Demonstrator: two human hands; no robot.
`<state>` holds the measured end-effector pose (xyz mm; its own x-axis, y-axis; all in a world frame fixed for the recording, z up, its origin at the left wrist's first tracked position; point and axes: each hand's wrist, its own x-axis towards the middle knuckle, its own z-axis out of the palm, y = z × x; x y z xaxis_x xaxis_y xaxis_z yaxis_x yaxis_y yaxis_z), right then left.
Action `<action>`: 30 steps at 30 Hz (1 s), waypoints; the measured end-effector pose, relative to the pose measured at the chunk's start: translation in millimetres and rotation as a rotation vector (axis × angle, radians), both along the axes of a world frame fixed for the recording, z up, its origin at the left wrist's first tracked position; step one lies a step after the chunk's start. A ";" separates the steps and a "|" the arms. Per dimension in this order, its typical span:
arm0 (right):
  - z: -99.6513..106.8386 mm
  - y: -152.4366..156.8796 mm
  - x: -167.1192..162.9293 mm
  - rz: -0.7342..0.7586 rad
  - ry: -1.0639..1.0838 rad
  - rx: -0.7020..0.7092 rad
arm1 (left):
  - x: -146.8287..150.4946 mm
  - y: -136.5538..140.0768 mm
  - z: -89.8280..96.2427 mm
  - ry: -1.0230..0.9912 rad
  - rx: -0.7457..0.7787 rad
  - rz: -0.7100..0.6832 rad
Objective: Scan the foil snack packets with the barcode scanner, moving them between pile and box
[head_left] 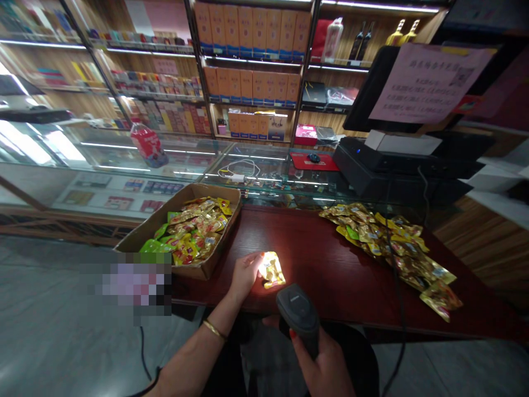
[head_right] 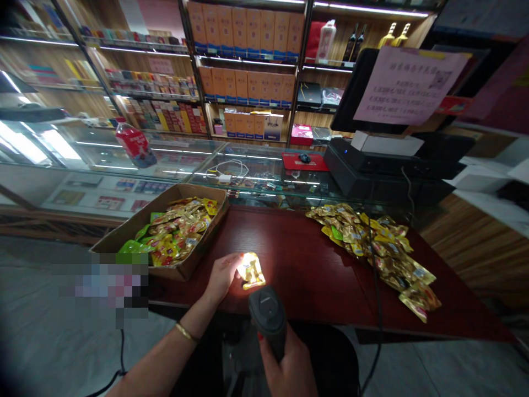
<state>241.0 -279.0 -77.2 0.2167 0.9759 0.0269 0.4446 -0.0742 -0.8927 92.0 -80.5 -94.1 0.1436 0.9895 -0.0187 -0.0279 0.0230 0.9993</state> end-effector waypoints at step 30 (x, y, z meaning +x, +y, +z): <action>-1.4 28.5 -15.5 -0.053 -0.016 0.065 | 3.2 -0.2 -3.8 -0.080 -0.023 -0.011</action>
